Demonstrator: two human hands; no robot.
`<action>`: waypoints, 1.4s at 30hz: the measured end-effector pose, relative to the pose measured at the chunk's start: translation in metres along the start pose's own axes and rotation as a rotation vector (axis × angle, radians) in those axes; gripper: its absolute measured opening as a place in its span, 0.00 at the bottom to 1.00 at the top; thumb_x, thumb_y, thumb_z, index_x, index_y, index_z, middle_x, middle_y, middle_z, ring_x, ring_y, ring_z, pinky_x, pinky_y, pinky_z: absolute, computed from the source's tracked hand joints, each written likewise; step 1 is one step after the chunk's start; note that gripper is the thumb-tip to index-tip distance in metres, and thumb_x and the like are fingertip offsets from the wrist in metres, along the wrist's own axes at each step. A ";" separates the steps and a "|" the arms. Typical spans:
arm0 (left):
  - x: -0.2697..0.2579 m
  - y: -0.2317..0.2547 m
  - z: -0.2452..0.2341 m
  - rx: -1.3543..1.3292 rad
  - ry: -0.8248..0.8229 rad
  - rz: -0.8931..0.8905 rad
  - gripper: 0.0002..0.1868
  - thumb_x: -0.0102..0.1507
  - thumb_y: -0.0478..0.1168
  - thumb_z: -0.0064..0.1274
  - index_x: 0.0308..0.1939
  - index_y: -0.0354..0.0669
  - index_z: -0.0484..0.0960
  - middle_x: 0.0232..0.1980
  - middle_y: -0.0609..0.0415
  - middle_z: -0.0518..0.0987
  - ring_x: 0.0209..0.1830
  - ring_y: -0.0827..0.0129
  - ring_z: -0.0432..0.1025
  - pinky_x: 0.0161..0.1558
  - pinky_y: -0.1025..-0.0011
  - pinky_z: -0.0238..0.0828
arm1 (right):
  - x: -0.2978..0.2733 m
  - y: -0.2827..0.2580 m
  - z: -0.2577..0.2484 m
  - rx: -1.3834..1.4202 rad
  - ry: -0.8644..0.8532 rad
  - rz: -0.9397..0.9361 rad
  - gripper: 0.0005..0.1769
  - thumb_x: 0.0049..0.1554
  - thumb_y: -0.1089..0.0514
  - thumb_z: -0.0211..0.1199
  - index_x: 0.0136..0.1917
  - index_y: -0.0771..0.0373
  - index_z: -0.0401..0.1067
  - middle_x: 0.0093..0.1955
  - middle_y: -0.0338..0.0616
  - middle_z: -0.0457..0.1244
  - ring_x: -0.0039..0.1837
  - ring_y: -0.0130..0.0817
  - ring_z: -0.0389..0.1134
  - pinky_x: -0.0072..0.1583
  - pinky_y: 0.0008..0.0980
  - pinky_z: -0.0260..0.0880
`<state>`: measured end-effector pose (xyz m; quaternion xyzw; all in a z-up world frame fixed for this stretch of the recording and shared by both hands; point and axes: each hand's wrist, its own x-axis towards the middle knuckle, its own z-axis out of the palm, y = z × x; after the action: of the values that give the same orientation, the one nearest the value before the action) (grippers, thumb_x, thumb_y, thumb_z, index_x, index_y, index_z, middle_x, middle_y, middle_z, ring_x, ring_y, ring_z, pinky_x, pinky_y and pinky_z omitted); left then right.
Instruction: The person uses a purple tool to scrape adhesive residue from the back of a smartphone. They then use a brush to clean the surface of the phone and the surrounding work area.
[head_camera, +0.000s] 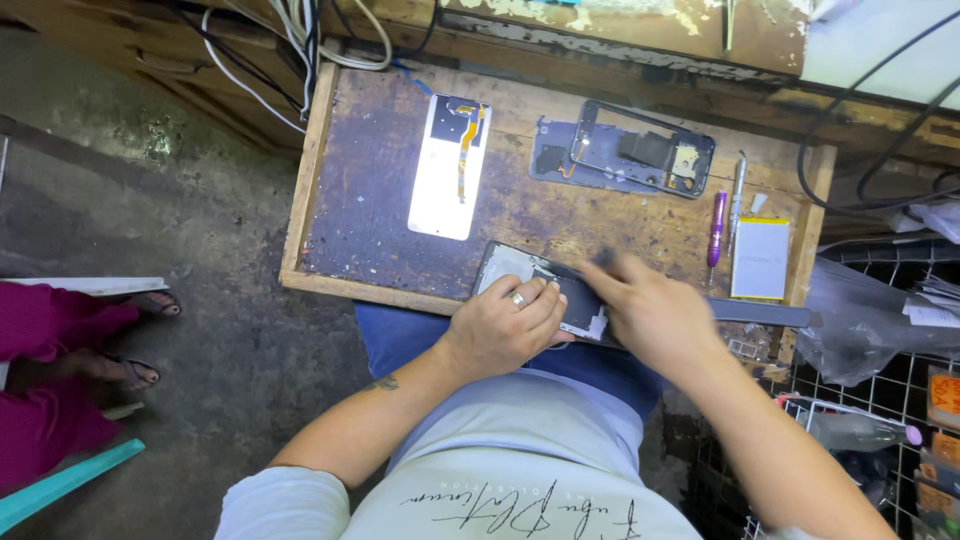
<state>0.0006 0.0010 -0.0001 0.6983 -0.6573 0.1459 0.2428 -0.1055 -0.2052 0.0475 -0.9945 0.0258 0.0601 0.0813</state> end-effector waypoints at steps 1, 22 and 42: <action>0.000 -0.001 0.000 -0.006 0.007 0.002 0.22 0.66 0.52 0.55 0.49 0.33 0.83 0.49 0.47 0.81 0.53 0.59 0.75 0.52 0.65 0.71 | -0.015 0.008 -0.008 -0.027 -0.144 0.118 0.33 0.51 0.61 0.60 0.70 0.43 0.71 0.54 0.42 0.66 0.45 0.44 0.73 0.42 0.43 0.74; 0.004 0.000 -0.005 -0.026 0.018 -0.007 0.21 0.65 0.50 0.55 0.48 0.33 0.83 0.46 0.49 0.80 0.53 0.60 0.75 0.51 0.65 0.70 | 0.037 -0.010 0.003 0.098 0.162 -0.093 0.25 0.52 0.60 0.63 0.63 0.48 0.77 0.46 0.39 0.66 0.44 0.40 0.72 0.39 0.40 0.71; 0.006 0.000 -0.008 -0.038 0.003 -0.011 0.20 0.64 0.49 0.56 0.46 0.34 0.83 0.43 0.53 0.78 0.47 0.63 0.73 0.47 0.66 0.67 | 0.059 -0.019 0.011 0.026 0.152 -0.147 0.25 0.51 0.59 0.63 0.63 0.48 0.78 0.45 0.39 0.67 0.43 0.41 0.71 0.39 0.41 0.71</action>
<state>0.0021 0.0002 0.0099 0.6970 -0.6557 0.1330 0.2580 -0.0476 -0.1876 0.0322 -0.9943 -0.0402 -0.0219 0.0963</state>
